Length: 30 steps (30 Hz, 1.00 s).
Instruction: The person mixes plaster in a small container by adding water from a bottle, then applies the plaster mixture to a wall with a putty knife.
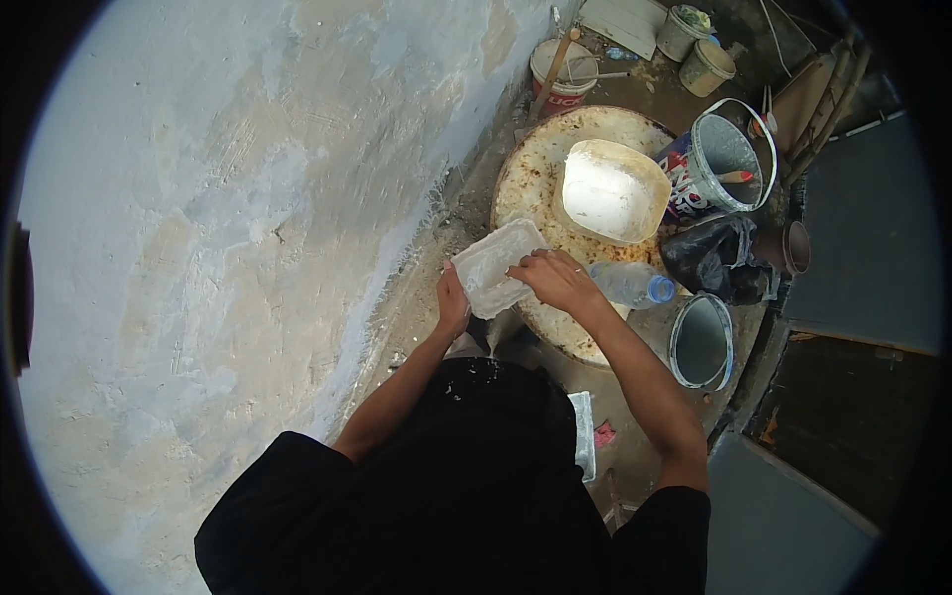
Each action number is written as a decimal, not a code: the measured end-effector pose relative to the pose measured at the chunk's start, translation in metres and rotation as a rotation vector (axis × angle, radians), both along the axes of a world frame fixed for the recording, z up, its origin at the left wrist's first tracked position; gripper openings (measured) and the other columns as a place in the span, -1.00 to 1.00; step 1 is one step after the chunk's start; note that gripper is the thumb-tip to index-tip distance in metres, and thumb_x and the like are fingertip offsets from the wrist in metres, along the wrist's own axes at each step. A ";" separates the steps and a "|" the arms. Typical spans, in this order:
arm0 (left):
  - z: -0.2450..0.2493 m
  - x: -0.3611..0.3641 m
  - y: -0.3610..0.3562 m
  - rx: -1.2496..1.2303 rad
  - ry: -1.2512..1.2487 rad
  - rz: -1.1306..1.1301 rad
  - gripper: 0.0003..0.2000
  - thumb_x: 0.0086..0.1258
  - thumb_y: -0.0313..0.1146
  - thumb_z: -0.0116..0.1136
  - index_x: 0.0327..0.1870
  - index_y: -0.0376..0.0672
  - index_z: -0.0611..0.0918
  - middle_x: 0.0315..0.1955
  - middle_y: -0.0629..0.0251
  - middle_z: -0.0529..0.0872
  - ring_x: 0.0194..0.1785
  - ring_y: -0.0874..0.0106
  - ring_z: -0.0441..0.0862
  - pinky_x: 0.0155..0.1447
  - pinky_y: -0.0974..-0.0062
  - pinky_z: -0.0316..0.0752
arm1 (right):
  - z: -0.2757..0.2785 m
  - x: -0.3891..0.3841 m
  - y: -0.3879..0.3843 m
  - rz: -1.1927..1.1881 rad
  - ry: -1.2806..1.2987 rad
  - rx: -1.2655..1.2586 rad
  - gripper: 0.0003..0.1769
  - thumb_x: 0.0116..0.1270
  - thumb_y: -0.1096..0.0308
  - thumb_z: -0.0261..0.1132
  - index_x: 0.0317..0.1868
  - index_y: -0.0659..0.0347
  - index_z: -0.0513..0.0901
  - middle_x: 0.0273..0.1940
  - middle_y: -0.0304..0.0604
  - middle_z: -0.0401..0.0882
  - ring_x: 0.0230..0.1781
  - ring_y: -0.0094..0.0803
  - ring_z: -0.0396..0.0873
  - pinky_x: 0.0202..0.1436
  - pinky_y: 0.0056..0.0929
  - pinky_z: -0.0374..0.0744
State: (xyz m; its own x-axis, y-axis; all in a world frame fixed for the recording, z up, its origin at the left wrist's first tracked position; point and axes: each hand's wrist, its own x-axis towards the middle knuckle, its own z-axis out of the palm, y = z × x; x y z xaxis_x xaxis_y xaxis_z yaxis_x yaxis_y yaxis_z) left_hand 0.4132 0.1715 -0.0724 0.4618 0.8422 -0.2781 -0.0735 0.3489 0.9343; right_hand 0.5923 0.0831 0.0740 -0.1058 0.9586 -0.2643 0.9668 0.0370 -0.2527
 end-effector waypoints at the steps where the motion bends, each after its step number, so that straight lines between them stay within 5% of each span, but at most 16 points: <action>1: -0.002 0.001 0.001 0.014 -0.002 0.004 -0.44 0.64 -0.04 -0.36 -0.08 -0.43 0.58 -0.22 0.17 0.69 -0.17 0.45 0.60 -0.01 0.47 0.47 | -0.001 0.002 0.001 -0.024 0.010 0.029 -0.64 0.23 0.52 0.12 0.02 0.02 0.60 -0.07 -0.19 0.65 0.06 -0.24 0.59 0.08 -0.27 0.58; 17: -0.006 0.002 -0.002 -0.093 -0.053 -0.015 -0.43 0.64 -0.03 -0.38 -0.11 -0.41 0.59 -0.23 0.21 0.68 -0.18 0.50 0.57 -0.02 0.49 0.46 | -0.017 -0.011 0.007 -0.185 -0.021 0.133 -0.65 0.24 0.49 0.12 0.02 0.00 0.60 -0.04 -0.17 0.65 0.09 -0.22 0.57 0.05 -0.25 0.60; 30: -0.007 0.002 -0.002 -0.118 -0.108 -0.051 -0.43 0.63 0.02 -0.37 -0.05 -0.37 0.58 -0.20 0.21 0.68 -0.15 0.48 0.61 0.00 0.50 0.50 | -0.033 -0.011 0.008 0.032 -0.064 0.190 -0.61 0.25 0.46 0.15 0.03 -0.19 0.62 0.08 -0.34 0.59 0.11 -0.31 0.56 0.03 -0.31 0.63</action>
